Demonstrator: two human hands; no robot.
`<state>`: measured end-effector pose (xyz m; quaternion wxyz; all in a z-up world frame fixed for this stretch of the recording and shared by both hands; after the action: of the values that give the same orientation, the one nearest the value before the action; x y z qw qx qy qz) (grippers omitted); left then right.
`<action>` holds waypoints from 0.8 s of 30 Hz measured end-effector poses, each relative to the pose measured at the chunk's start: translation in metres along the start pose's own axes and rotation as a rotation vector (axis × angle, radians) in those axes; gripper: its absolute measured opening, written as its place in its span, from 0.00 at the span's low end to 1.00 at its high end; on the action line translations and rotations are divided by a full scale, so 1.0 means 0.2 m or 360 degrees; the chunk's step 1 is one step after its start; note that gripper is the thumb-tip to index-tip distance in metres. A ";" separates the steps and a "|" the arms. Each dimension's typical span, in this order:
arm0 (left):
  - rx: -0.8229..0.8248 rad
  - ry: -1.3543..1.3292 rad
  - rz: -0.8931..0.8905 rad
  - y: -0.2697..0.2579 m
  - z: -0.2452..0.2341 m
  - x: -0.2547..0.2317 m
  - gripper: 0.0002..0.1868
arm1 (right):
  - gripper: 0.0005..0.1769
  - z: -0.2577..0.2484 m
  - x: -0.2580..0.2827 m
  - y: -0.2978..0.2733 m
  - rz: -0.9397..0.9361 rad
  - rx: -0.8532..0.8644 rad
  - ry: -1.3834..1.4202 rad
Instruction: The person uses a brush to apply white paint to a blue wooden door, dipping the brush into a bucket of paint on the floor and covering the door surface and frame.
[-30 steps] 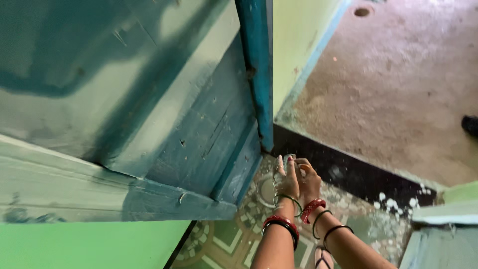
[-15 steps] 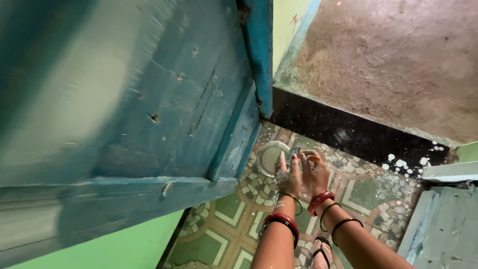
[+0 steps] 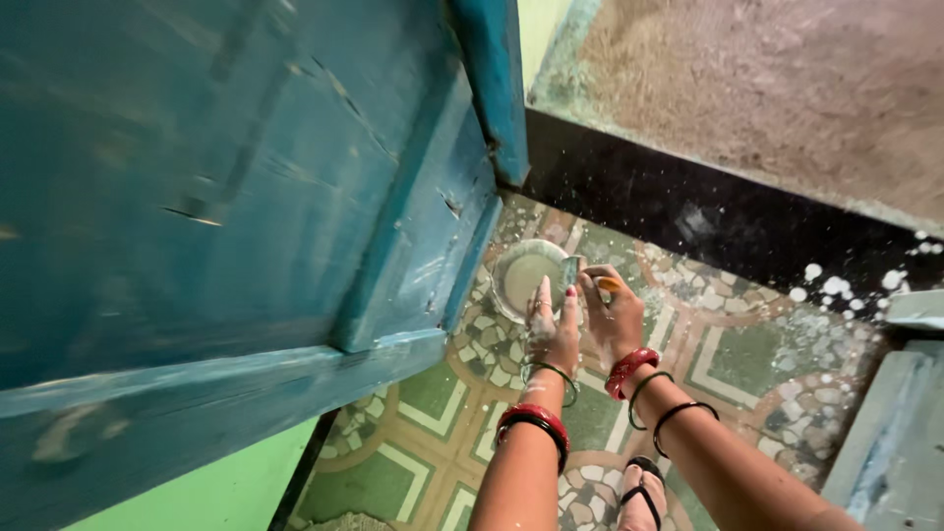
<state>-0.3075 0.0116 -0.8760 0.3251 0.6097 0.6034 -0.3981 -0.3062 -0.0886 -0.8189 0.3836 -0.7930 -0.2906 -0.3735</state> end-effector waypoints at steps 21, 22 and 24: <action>-0.0202 -0.0128 0.0258 0.52 0.49 1.18 0.36 | 0.08 0.65 -0.98 0.67 -0.0695 0.0266 -0.0081; -0.0244 0.0046 0.0291 0.57 0.50 1.24 0.36 | 0.08 0.67 -0.99 0.70 -0.0728 0.0269 -0.0204; -0.0333 0.0396 0.0351 0.67 0.53 1.39 0.38 | 0.08 0.70 -1.00 0.78 -0.0746 0.0388 -0.0280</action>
<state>-0.1967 0.0430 -1.1814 0.3512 0.6795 0.6065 -0.2168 -0.2493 -0.0912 -1.1033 0.3525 -0.6816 -0.5410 -0.3442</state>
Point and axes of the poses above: each hand's wrist, its own y-axis towards the middle knuckle, its own z-axis out of the palm, x = y × z, the point moved 1 cm from there along y, towards the middle knuckle, and after that the axes turned 11 degrees about z, right-handed, at the moved point
